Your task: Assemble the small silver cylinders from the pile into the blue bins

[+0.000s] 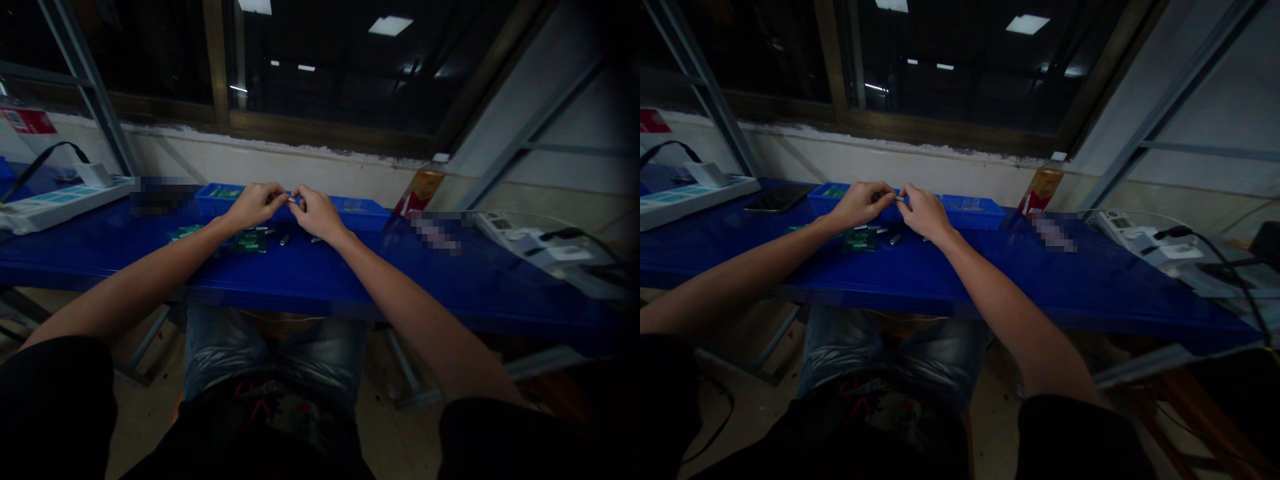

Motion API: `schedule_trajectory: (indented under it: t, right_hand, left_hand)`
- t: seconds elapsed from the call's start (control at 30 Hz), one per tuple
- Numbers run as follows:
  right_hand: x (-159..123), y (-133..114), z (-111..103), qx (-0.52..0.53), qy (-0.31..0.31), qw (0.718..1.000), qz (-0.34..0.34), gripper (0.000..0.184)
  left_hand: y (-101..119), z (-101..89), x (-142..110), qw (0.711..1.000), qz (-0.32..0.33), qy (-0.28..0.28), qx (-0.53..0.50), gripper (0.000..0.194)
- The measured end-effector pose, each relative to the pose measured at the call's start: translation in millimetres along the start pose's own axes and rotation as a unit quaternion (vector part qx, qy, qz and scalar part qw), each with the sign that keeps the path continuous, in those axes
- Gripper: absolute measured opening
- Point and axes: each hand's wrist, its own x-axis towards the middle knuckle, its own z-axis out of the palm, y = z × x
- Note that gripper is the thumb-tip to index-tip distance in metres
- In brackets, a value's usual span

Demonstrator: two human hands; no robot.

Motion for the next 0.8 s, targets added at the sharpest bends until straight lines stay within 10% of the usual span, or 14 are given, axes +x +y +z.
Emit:
schedule_trajectory:
  t: [0.8]
  right_hand:
    - [0.5,1.5,3.1,-0.019,-0.006,1.000,-0.010,0.018]
  left_hand:
    - [0.6,0.6,-0.7,1.000,-0.014,0.008,0.006,0.026]
